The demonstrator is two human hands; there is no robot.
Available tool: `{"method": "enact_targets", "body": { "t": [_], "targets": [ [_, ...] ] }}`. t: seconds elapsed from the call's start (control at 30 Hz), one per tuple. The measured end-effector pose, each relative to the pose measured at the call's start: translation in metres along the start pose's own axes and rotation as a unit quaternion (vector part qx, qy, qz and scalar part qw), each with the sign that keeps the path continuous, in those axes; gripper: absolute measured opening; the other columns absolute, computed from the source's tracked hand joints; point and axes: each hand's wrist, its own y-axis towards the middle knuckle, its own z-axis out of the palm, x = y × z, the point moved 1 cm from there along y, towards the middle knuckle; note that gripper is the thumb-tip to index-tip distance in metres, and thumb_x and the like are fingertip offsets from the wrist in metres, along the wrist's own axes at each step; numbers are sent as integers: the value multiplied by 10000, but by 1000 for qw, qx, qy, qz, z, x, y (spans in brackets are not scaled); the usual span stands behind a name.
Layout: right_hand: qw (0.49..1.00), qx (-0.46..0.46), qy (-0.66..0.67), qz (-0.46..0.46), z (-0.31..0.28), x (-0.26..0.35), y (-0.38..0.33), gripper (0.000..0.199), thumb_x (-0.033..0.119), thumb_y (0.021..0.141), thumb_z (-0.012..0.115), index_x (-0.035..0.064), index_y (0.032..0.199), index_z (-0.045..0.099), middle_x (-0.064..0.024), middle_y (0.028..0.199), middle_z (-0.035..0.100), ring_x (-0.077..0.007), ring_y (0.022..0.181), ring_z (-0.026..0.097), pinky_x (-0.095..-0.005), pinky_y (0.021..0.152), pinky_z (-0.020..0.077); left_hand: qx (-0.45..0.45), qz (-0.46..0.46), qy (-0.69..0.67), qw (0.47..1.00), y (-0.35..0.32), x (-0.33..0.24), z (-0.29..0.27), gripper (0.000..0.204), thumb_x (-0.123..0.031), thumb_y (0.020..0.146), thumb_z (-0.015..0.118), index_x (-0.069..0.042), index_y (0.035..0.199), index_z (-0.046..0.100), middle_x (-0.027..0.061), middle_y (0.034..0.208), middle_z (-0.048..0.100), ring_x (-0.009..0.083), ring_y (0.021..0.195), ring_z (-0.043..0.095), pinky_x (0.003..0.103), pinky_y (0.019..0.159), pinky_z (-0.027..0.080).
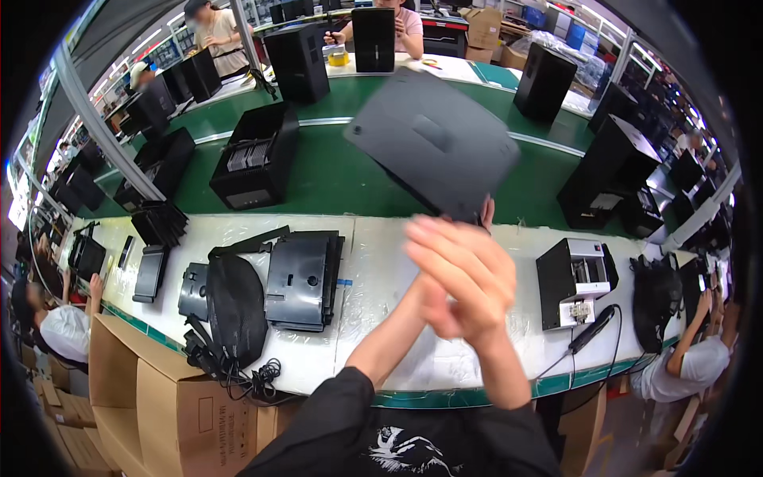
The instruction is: Assembling the housing and internal components of an electronic unit using an electric screwdriver on a production line.
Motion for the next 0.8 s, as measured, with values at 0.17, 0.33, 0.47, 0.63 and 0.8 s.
{"method": "enact_targets", "body": {
  "t": [0.17,0.33,0.47,0.63,0.8],
  "targets": [
    [917,60,-187,347,-11,-27,-218,203,23,769,559,-37,946,638,-178,1017,643,-356,970,601,-399,883,454,-272,-22,-12,962,73,-20,10,345,-221,893,396,57,1061,513,206,1133,545,325,1100,525,442,957,427],
    [873,145,-243,397,-27,5,-281,235,23,762,573,-48,983,614,-202,1113,597,-363,1104,524,-434,974,380,-251,72,205,943,114,-4,-29,262,-288,864,519,-62,994,546,101,963,540,247,877,525,379,866,452],
    [877,146,-225,399,-19,10,-277,241,25,763,565,-48,989,605,-203,1097,600,-363,1102,522,-445,969,379,-223,48,190,955,159,-45,-34,311,-335,820,591,-68,976,560,100,1017,534,265,935,498,381,833,464],
    [868,133,-235,416,-22,6,-282,222,24,758,564,-44,965,609,-201,1069,607,-359,1083,533,-448,958,385,-347,-1,226,910,147,-26,-19,518,-354,796,633,-51,1179,459,154,1146,503,320,1051,503,441,904,444],
    [869,131,-234,415,-26,3,-281,226,5,744,562,-44,960,604,-194,1058,609,-359,1065,540,-446,942,392,-209,-83,370,901,48,-38,-69,466,-223,863,543,-34,1272,421,158,1216,533,280,1080,536,413,921,445]
  ]
}}
